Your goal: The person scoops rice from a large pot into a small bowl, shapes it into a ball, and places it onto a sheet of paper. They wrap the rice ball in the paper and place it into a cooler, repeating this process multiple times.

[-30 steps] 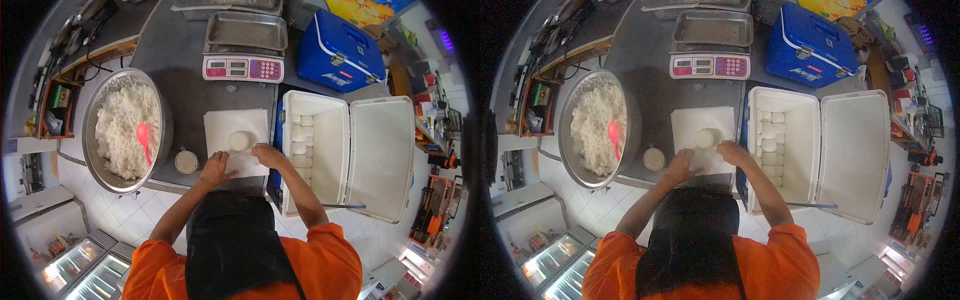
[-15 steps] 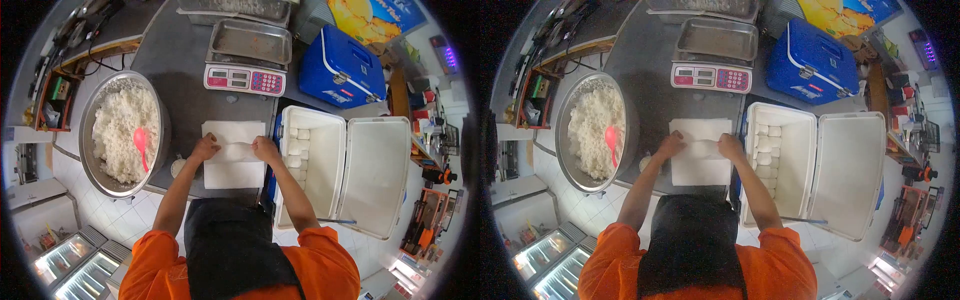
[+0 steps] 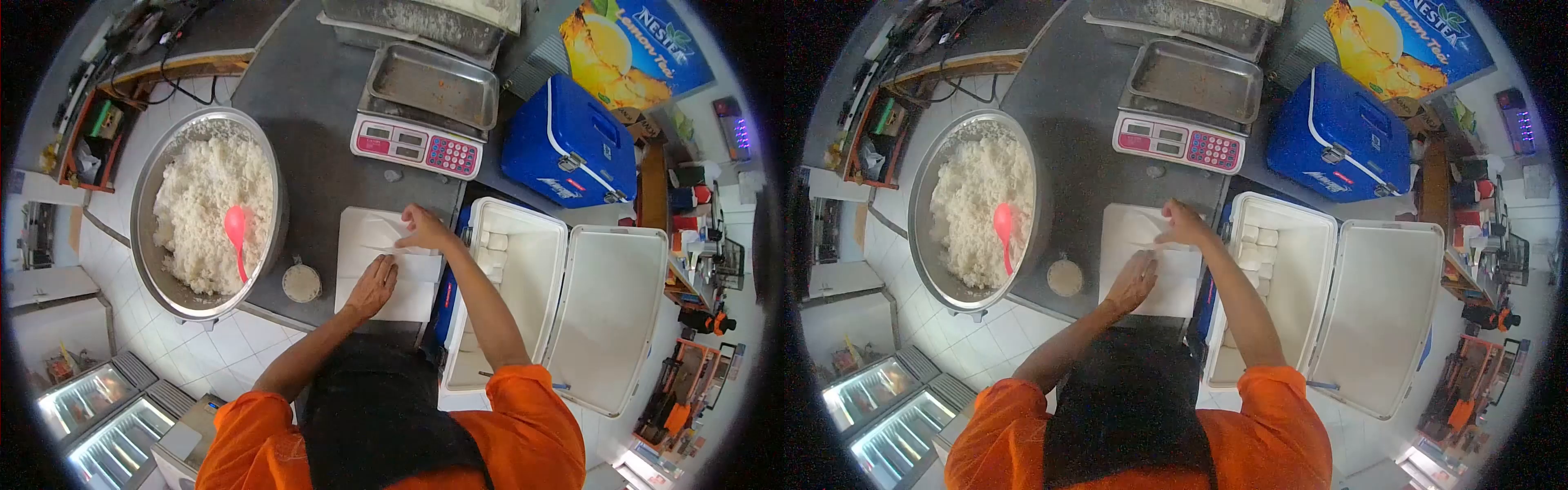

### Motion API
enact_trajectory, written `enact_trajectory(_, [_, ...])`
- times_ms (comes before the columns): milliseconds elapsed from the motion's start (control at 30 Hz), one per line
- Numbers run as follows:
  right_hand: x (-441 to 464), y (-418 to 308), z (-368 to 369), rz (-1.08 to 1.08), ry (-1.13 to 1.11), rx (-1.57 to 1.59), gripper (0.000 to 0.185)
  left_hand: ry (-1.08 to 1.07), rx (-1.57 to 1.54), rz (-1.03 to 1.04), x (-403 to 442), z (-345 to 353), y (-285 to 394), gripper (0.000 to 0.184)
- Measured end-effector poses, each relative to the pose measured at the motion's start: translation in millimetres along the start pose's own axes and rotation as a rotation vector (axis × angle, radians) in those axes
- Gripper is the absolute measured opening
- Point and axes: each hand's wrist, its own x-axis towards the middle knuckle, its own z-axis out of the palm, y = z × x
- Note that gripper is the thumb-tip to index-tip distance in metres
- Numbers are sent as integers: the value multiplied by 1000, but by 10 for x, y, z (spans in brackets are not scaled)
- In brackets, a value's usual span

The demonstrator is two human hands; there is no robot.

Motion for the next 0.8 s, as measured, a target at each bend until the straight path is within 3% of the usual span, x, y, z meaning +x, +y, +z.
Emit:
enact_trajectory(67, [181, 56, 43, 70, -43, 157, 34, -74, -1, -44, 38, -37, 3, 43])
enact_trajectory(167, [265, 8, -23, -41, -133, 31, 38, 31, 97, 31, 44, -59, -29, 39])
enact_trajectory(233, [18, -408, -244, 31, -398, 2, 32, 59, 36, 6, 37, -64, -52, 38])
enact_trajectory(267, [-162, -452, -116, -21, -385, -238, 32, 85, -25, -18, 29, -67, -59, 38])
enact_trajectory(300, [-403, -497, 61, -75, -367, -479, 32, 88, -27, -20, 1, -25, -89, 38])
enact_trajectory(367, [-886, -341, 583, -135, 103, -322, 25, -78, -240, -127, -109, 111, -137, 39])
enact_trajectory(500, [-1198, -619, 563, -270, 211, -478, 21, -119, -169, -52, -69, -352, 66, 36])
enact_trajectory(567, [-1257, -613, 648, -316, 352, -482, 18, 37, 68, 119, 84, -702, 177, 36])
enact_trajectory(600, [-1240, -606, 677, -313, 358, -482, 18, 36, 70, 125, 102, -551, 66, 36])
enact_trajectory(667, [-1235, -585, 750, -234, 443, -210, 19, -181, -130, 61, 24, -70, -212, 39])
enact_trajectory(700, [-1246, -559, 754, -235, 447, -212, 19, -179, -129, 64, -40, -39, -244, 39])
enact_trajectory(767, [-1281, -486, 767, -101, 392, -142, 18, -170, -153, -175, -221, -24, -312, 40])
enact_trajectory(800, [-1294, -435, 775, -96, 394, -139, 18, -138, -138, -144, -278, -18, -361, 40])
